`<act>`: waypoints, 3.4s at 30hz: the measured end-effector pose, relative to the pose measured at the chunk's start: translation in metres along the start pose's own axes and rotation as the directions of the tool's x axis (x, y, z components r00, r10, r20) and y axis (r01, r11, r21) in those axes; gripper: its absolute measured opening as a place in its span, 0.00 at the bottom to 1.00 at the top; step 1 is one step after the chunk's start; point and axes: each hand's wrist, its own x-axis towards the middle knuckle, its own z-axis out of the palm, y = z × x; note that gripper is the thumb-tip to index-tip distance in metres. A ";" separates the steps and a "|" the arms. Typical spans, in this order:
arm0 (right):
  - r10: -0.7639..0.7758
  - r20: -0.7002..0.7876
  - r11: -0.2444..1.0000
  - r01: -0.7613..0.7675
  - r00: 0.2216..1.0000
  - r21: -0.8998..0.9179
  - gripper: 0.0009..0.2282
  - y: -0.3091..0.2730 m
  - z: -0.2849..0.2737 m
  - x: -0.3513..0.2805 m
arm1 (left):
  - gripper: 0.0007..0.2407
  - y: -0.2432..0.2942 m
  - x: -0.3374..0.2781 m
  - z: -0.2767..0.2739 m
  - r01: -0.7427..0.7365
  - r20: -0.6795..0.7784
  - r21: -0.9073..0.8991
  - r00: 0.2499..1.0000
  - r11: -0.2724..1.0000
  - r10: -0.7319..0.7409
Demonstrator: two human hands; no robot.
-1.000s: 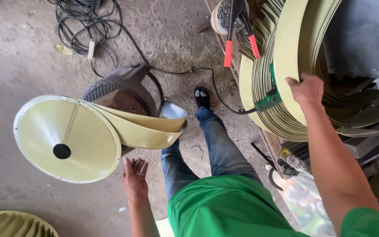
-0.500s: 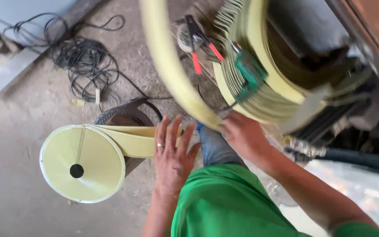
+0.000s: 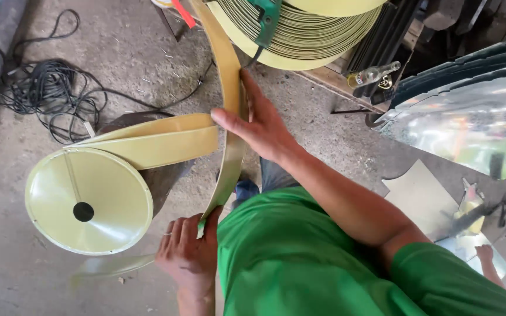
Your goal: The person attaches a curved metal strip to the rim of a round metal disc, using a hand riveter to set rivets and a power drill on the joint. They press the strip against the disc, operate the riveting tool, then handle and stack finished curved metal strips from a pile beside them.
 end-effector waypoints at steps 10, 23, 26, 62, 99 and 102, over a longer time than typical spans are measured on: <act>0.284 0.518 0.492 -0.586 0.807 0.644 0.23 -0.032 0.042 0.040 | 0.11 -0.035 -0.081 0.071 0.321 0.176 -0.271 0.943 0.908 -0.281; 0.281 0.839 0.611 -0.761 0.466 0.218 0.14 0.069 0.167 0.099 | 0.14 -0.071 -0.118 0.298 0.837 0.569 0.019 0.440 0.546 -0.695; 0.300 0.829 0.682 -0.714 0.473 0.160 0.12 0.136 0.188 0.070 | 0.13 -0.101 -0.082 0.286 0.792 0.269 -0.608 0.141 -0.054 -0.953; 0.121 0.881 0.990 -0.118 0.457 -0.075 0.32 0.081 0.330 0.037 | 0.20 -0.218 -0.010 0.264 -0.511 0.541 -0.767 -0.189 -0.388 -0.820; 0.025 0.874 0.973 0.187 0.485 -0.132 0.33 0.080 0.359 0.055 | 0.18 -0.221 -0.009 0.257 -0.450 0.519 -0.799 -0.184 -0.398 -0.835; -0.043 0.885 0.992 0.123 0.464 -0.016 0.33 0.084 0.357 0.056 | 0.19 -0.218 -0.009 0.259 -0.455 0.487 -0.815 -0.202 -0.359 -0.850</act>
